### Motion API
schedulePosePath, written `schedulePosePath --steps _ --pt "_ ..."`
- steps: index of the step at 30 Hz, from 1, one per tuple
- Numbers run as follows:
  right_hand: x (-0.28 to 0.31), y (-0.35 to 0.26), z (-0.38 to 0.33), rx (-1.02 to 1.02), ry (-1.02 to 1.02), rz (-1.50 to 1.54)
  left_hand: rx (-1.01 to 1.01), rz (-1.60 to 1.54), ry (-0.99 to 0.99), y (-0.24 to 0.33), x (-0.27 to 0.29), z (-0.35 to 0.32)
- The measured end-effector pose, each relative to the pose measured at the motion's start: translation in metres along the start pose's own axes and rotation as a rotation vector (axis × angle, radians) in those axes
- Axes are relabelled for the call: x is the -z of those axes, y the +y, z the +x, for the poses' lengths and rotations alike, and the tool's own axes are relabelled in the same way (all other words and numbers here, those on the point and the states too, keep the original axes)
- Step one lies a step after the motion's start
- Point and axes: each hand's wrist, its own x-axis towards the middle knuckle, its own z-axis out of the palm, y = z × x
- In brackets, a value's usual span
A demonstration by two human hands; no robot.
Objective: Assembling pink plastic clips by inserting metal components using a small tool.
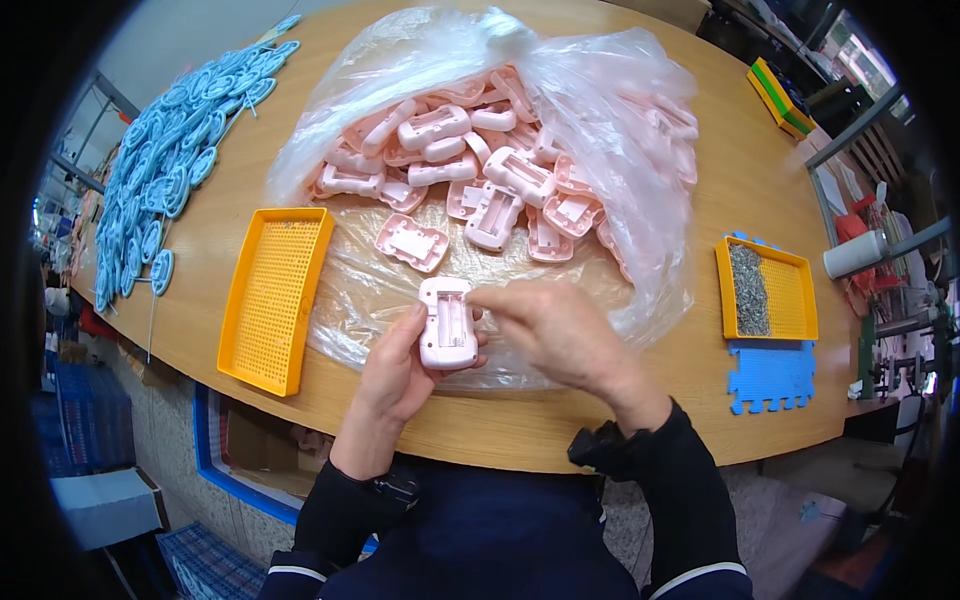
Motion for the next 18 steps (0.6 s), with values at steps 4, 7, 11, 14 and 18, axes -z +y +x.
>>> schedulePosePath --steps 4,7,11,14,18 --pt "-0.011 -0.02 0.0 -0.103 0.048 -0.164 -0.035 0.037 0.013 -0.005 -0.008 0.0" --pt "-0.016 -0.024 -0.002 -0.146 0.052 -0.18 -0.097 0.146 0.036 -0.01 -0.005 0.0" --pt "-0.017 -0.025 -0.004 -0.137 0.07 -0.088 -0.118 0.12 0.06 -0.01 -0.014 -0.003" --pt "-0.017 -0.029 -0.003 -0.151 0.093 -0.051 -0.131 0.152 0.06 -0.011 -0.015 -0.004" --pt "-0.027 -0.029 -0.004 -0.195 0.136 -0.164 -0.17 0.326 0.051 -0.018 -0.012 -0.004"
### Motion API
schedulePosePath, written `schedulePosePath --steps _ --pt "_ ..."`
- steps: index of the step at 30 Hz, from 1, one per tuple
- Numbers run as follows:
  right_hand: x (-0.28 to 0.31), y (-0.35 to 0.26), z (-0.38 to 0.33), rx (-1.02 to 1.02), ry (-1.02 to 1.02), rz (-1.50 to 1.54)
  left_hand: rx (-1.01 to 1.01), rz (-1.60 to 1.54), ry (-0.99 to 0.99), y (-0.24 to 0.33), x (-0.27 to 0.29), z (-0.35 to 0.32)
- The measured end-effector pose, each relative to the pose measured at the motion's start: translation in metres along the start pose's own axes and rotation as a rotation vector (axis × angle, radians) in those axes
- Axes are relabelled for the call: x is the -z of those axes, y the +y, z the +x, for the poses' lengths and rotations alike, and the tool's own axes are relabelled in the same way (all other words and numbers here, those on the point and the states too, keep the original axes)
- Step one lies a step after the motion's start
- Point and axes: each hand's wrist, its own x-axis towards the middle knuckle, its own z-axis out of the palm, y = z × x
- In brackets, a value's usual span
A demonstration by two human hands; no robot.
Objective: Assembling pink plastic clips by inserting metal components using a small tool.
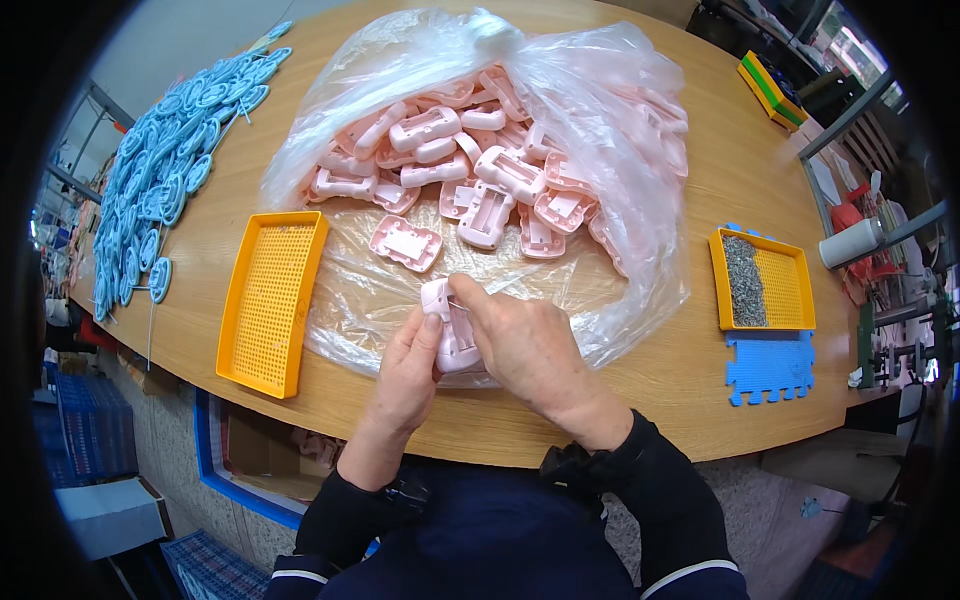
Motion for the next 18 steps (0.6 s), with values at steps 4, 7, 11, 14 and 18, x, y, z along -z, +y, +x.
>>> schedulePosePath --steps 4,7,11,14,18 --pt "-0.002 0.0 -0.003 0.062 0.038 -0.062 0.012 -0.037 0.055 0.001 -0.002 0.0" --pt "-0.001 0.0 -0.003 0.055 0.046 -0.039 0.004 -0.034 0.022 0.005 -0.002 0.001" --pt "-0.002 0.009 -0.004 0.092 0.079 0.072 0.041 -0.104 0.024 0.008 -0.003 0.001" --pt "0.002 0.016 -0.002 0.023 -0.015 0.407 0.03 -0.11 0.041 0.003 0.006 0.002" --pt "0.025 0.023 0.001 -0.327 -0.306 0.736 0.068 -0.163 0.028 0.012 0.011 0.002"
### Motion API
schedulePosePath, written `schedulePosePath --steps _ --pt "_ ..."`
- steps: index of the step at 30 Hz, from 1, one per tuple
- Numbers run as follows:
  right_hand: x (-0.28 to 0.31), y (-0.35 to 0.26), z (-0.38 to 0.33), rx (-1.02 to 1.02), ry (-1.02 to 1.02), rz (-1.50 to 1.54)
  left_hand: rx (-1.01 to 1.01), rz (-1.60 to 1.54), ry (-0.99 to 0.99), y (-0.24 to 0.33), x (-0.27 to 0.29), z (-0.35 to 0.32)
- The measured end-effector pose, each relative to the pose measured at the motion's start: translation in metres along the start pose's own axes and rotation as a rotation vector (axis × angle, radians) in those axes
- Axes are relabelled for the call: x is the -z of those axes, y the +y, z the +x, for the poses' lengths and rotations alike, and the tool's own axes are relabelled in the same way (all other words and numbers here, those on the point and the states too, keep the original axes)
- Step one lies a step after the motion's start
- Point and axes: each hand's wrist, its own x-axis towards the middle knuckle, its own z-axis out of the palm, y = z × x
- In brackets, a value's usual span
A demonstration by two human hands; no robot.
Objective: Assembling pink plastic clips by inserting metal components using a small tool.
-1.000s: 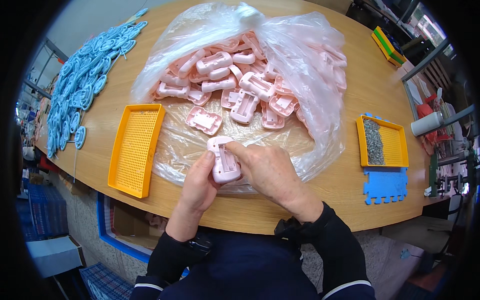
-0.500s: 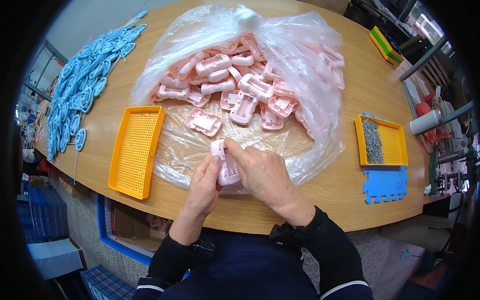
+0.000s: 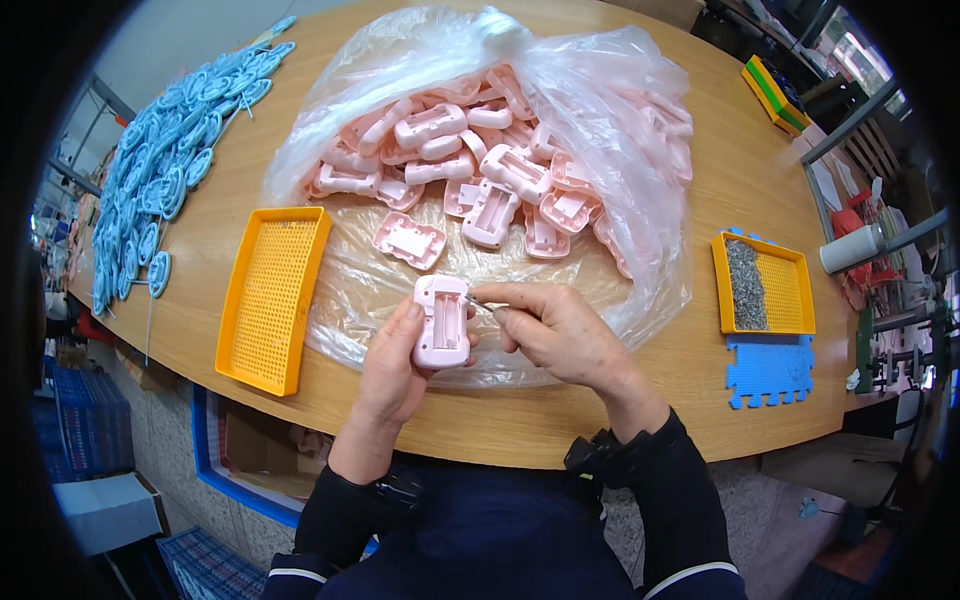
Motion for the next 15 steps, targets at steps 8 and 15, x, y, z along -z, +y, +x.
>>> schedulePosePath --steps 8,15 --pt "0.0 -0.008 0.001 0.048 -0.029 -0.096 0.113 -0.013 -0.037 0.012 -0.006 -0.003" --pt "-0.001 -0.005 0.002 -0.044 -0.123 0.118 -0.231 0.414 -0.002 0.008 -0.012 -0.001"
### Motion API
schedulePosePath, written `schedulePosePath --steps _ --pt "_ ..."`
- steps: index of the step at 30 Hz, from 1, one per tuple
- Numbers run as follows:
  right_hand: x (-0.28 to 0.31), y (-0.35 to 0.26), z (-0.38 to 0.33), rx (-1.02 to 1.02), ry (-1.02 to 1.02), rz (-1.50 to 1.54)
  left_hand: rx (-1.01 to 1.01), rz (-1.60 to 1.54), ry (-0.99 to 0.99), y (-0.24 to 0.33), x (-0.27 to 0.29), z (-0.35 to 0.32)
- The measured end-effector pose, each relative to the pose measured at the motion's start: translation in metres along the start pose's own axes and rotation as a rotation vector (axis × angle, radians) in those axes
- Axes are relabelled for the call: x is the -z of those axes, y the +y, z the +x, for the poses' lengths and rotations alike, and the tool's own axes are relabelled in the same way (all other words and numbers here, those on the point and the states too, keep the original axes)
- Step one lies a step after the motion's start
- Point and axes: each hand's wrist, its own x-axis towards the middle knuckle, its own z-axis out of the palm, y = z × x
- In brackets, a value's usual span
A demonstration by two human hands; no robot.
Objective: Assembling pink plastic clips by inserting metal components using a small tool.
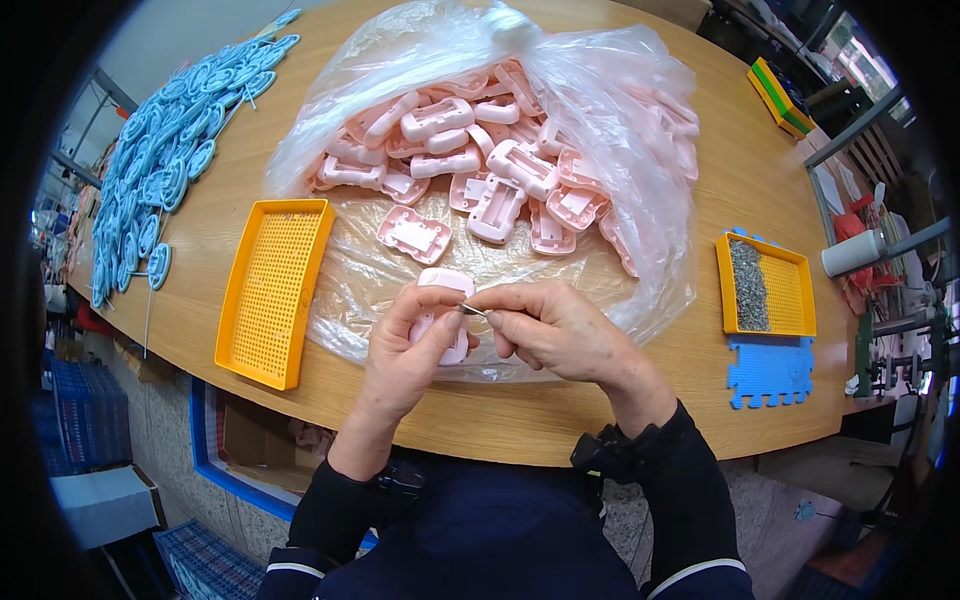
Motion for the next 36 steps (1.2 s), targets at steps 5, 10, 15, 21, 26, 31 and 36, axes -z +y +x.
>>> schedulePosePath --steps 5,10,15,21,26,31,36 --pt "-0.006 0.0 0.0 0.011 0.013 0.089 -0.163 0.181 0.056 -0.002 -0.001 0.004" --pt "-0.018 -0.002 0.0 0.088 0.086 -0.016 -0.227 0.329 0.042 0.002 -0.001 0.002" --pt "-0.019 -0.002 0.003 0.149 0.171 -0.027 -0.03 0.052 -0.017 0.002 0.001 0.0" --pt "-0.013 -0.005 0.006 0.137 0.111 -0.04 0.043 0.032 -0.106 0.0 0.006 0.0" --pt "-0.008 0.008 0.012 0.295 0.286 -0.254 0.119 -0.256 -0.073 0.004 -0.003 -0.002" --pt "-0.013 0.005 0.016 0.43 0.345 -0.489 0.143 -0.334 -0.172 -0.001 0.004 -0.003" --pt "-0.019 0.008 0.015 0.527 0.435 -0.724 0.225 -0.388 -0.144 0.003 0.0 -0.005"
